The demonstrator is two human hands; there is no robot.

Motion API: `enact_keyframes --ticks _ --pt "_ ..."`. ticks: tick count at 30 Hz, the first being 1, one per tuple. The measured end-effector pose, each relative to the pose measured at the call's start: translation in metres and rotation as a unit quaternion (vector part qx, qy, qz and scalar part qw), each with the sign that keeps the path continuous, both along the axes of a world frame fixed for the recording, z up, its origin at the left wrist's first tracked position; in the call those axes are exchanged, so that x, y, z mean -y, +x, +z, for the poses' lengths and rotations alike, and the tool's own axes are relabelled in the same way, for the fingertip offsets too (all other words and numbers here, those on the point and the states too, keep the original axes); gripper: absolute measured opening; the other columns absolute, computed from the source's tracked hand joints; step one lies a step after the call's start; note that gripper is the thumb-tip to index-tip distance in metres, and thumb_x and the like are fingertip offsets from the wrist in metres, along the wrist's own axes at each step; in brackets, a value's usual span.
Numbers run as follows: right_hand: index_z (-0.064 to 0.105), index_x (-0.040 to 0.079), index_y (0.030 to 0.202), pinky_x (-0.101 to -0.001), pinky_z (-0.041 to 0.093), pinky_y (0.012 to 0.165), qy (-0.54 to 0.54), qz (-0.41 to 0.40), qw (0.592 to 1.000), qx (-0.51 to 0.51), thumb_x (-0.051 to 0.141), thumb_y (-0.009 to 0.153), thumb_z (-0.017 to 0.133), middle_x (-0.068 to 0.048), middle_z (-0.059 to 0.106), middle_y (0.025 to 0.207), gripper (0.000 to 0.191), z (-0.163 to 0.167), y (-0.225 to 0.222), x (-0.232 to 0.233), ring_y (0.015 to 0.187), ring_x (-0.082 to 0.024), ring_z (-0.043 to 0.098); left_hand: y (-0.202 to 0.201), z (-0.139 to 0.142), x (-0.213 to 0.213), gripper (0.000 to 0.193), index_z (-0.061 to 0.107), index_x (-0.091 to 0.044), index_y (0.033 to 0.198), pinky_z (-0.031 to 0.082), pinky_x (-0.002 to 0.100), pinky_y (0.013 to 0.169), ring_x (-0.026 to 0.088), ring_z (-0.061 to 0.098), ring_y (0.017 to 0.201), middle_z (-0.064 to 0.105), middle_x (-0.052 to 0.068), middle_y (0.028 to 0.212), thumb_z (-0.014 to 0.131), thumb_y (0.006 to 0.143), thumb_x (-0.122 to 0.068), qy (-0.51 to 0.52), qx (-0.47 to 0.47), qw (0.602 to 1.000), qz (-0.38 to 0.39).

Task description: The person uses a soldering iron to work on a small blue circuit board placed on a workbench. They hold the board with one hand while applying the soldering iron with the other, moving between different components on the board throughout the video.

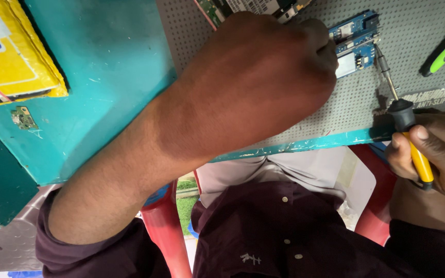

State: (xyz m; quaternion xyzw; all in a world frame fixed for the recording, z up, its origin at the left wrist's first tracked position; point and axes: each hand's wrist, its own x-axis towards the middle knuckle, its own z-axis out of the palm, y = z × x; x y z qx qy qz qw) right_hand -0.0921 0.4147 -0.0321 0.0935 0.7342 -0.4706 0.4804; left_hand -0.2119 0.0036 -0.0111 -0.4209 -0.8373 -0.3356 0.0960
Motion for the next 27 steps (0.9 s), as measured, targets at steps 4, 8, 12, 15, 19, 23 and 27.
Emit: enact_keyframes --ticks 4,8,12,15,19,23,27 --pt "0.056 -0.002 0.083 -0.0310 0.039 0.043 0.003 0.022 1.000 -0.006 0.027 0.110 0.036 -0.010 0.048 0.057 0.044 0.002 -0.003 0.003 0.045 -0.018 0.047 0.000 0.000 0.000 0.013 0.065 -0.005 0.073 0.052 0.038 0.053 0.023 0.068 0.068 0.065 0.009 0.083 0.073 0.083 -0.010 -0.015 -0.002 1.000 0.004" --pt "0.054 -0.001 0.083 -0.0308 0.040 0.043 0.006 0.027 1.000 -0.005 0.025 0.110 0.036 -0.010 0.049 0.058 0.041 0.003 -0.004 0.005 0.045 -0.019 0.048 -0.001 -0.001 0.000 0.012 0.065 -0.005 0.074 0.052 0.038 0.053 0.023 0.068 0.068 0.066 0.009 0.084 0.073 0.082 -0.009 -0.010 -0.008 1.000 0.003" --pt "0.056 0.000 0.080 -0.0291 0.040 0.041 0.021 0.063 0.997 -0.038 0.024 0.110 0.036 -0.008 0.048 0.055 0.043 0.003 -0.005 0.007 0.043 -0.017 0.048 -0.001 -0.001 0.000 0.012 0.066 -0.004 0.075 0.051 0.038 0.054 0.023 0.068 0.068 0.066 0.009 0.085 0.073 0.084 -0.009 -0.012 -0.001 1.000 0.000" --pt "0.055 0.001 0.081 -0.0293 0.041 0.045 0.040 0.099 0.992 -0.067 0.024 0.108 0.036 -0.006 0.048 0.055 0.040 0.004 -0.006 0.008 0.044 -0.016 0.049 -0.001 -0.001 0.000 0.012 0.066 -0.005 0.074 0.052 0.038 0.054 0.024 0.068 0.067 0.067 0.010 0.083 0.073 0.081 -0.010 -0.001 -0.006 1.000 0.000" --pt "0.055 -0.001 0.082 -0.0296 0.040 0.040 0.031 0.072 0.996 -0.045 0.023 0.109 0.035 -0.007 0.048 0.053 0.041 0.003 -0.006 0.010 0.041 -0.016 0.048 -0.001 -0.001 -0.001 0.011 0.066 -0.004 0.075 0.052 0.038 0.054 0.023 0.069 0.068 0.067 0.010 0.085 0.073 0.082 -0.008 -0.005 0.000 1.000 0.001" --pt "0.053 -0.001 0.084 -0.0295 0.040 0.039 0.037 0.069 0.996 -0.052 0.026 0.107 0.036 -0.008 0.047 0.053 0.040 0.003 -0.005 0.011 0.041 -0.017 0.047 0.000 -0.002 0.000 0.011 0.066 -0.005 0.074 0.052 0.037 0.054 0.023 0.069 0.068 0.067 0.010 0.085 0.074 0.081 -0.009 -0.004 -0.004 1.000 0.002" --pt "0.054 0.000 0.082 -0.0300 0.042 0.044 0.020 0.061 0.998 -0.013 0.028 0.112 0.035 -0.008 0.049 0.057 0.045 0.004 -0.005 0.006 0.046 -0.018 0.049 0.000 -0.002 0.000 0.011 0.066 -0.005 0.075 0.052 0.038 0.054 0.023 0.069 0.069 0.067 0.010 0.086 0.074 0.082 -0.009 -0.008 0.000 1.000 0.003"
